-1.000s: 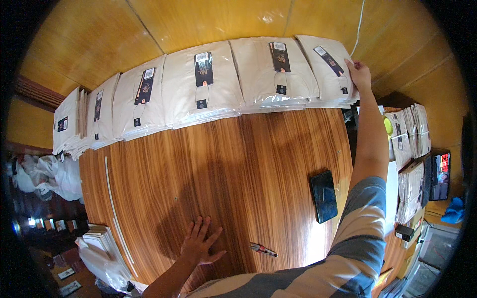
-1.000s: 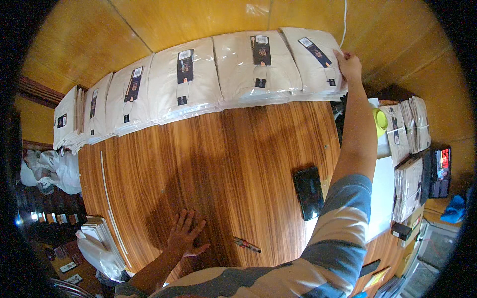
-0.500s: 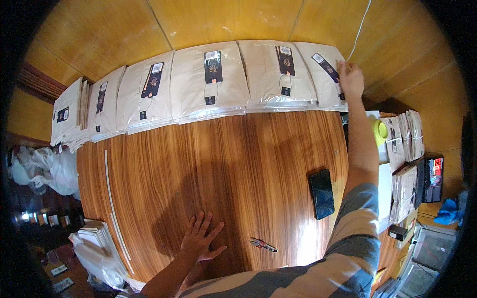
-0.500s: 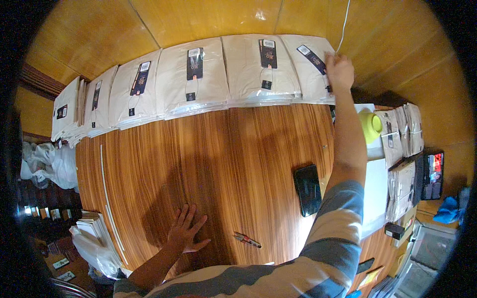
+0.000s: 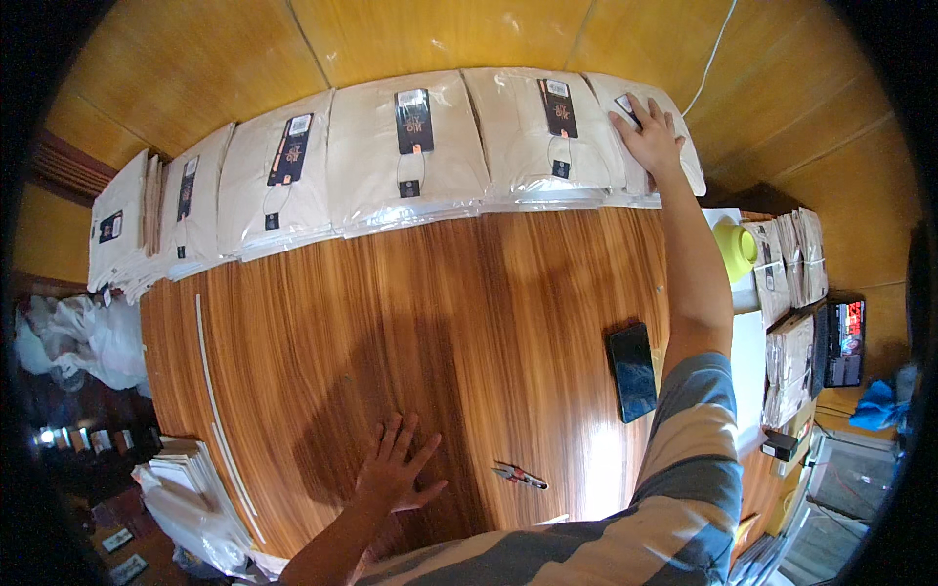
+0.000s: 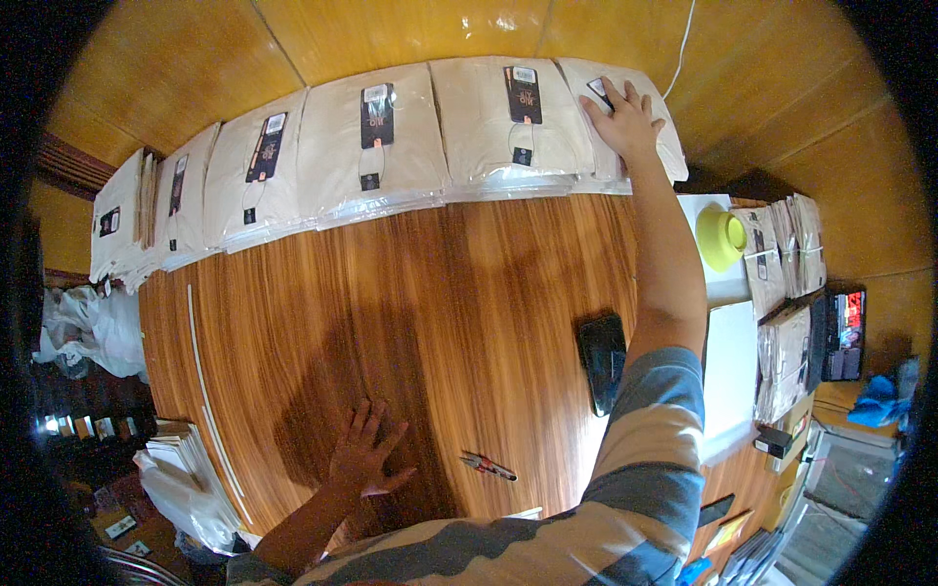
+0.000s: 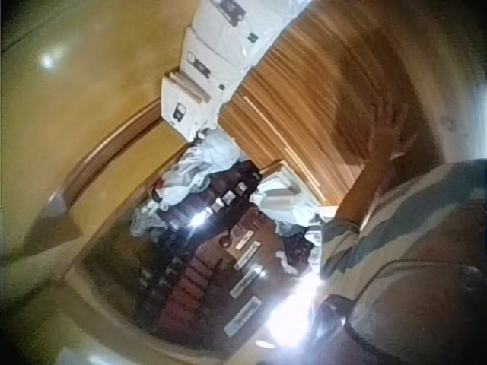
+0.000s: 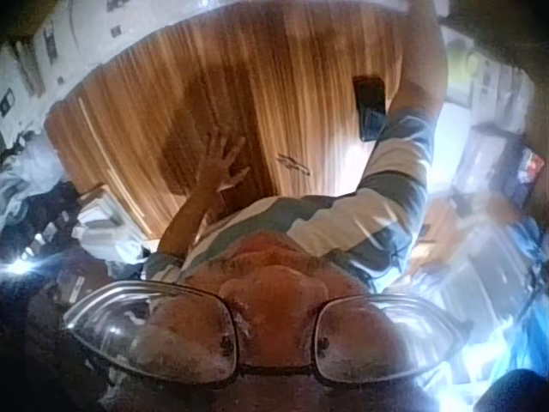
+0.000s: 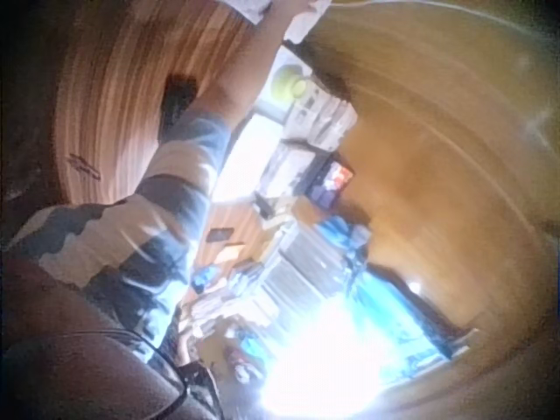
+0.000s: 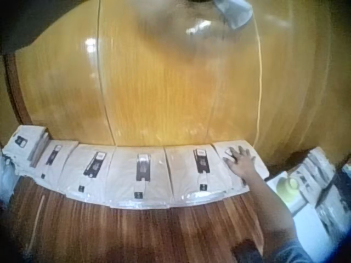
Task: The person places folded garments into plastic bags, seals the adhesive strips, and stacks the packaged items on a table.
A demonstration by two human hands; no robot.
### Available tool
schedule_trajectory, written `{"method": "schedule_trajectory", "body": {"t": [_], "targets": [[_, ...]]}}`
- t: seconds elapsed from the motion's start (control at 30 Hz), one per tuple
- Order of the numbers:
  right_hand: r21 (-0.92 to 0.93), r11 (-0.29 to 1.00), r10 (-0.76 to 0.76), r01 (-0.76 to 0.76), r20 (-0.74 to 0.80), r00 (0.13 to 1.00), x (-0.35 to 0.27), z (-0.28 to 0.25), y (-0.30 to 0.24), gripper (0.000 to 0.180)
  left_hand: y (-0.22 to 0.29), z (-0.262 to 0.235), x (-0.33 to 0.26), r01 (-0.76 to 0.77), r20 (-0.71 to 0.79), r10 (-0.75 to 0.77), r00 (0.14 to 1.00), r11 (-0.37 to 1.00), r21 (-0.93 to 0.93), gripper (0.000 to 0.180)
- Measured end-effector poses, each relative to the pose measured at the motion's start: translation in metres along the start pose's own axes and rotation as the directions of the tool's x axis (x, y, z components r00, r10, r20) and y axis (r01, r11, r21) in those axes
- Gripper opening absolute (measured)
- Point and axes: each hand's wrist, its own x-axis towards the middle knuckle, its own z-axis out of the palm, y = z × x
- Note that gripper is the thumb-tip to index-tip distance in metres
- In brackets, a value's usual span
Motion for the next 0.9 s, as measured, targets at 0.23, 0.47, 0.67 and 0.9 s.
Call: {"method": "schedule_trajectory", "body": {"t": [0.23,0.47,0.67,0.9], "targets": [[0.259,0.954,-0.123,0.149,-0.113,0.986,-0.007,-0.020,0.008,0.071,0.000,-0.001,0.002,-0.017,-0.101,0.017,0.995,1.000,-0.001,0.089],[0.340,0.914,-0.033,0.220,-0.480,0.876,-0.087,-0.031,0.058,0.060,-0.002,-0.012,-0.003,-0.099,-0.211,0.066,0.975,0.983,-0.152,0.087],[0.859,0.460,-0.391,0.224,-0.031,0.920,-0.334,-0.058,-0.117,0.028,-0.015,0.017,-0.006,-0.344,-0.582,0.182,0.793,0.922,-0.180,0.072],[0.898,0.117,-0.805,-0.424,0.335,0.489,-0.620,-0.112,-0.397,0.029,-0.014,0.081,-0.134,-0.163,-0.319,-0.220,0.922,0.528,-0.834,0.035]]}}
